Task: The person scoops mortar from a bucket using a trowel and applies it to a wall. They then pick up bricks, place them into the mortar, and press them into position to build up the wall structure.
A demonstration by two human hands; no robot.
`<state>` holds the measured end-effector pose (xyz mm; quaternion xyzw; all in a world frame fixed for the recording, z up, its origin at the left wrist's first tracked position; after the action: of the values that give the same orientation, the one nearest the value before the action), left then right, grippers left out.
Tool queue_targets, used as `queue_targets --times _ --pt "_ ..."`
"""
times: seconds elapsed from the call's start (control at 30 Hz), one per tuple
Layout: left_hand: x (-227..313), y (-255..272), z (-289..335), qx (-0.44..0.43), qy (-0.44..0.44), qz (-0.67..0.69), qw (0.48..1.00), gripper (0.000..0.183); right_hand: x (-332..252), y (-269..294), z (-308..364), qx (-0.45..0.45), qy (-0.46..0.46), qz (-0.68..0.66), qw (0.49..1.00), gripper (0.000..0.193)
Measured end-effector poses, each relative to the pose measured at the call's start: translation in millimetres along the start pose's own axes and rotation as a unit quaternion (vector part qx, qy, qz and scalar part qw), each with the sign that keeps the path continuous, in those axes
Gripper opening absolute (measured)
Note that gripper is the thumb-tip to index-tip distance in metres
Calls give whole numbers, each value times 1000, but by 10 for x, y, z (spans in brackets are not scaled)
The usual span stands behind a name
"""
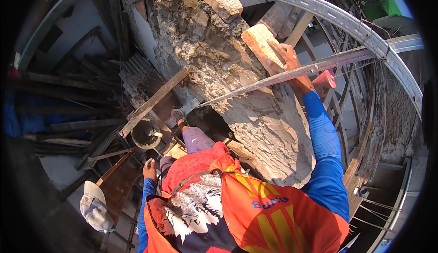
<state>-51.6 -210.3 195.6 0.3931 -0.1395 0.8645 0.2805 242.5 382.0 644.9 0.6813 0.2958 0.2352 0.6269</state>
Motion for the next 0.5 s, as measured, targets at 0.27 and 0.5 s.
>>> queue_targets --times 0.27,0.5 --pt "-22 -87 -130 -14 -30 -31 999 37 117 -80 -105 36 -11 -31 999 66" --pt "-200 80 100 10 30 -6 999 37 40 -95 -248 23 -11 16 1000 62"
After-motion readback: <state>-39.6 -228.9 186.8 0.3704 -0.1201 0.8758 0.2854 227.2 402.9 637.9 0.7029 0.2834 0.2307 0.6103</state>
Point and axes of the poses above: each hand's wrist, its own z-axis away from the middle knuckle, its own y-axis out of the back of the hand, x = y × z, the point moved 3 cm from there along -z, towards the middle knuckle, and after that the axes turned 12 degrees about z, right-handed, at the moved point
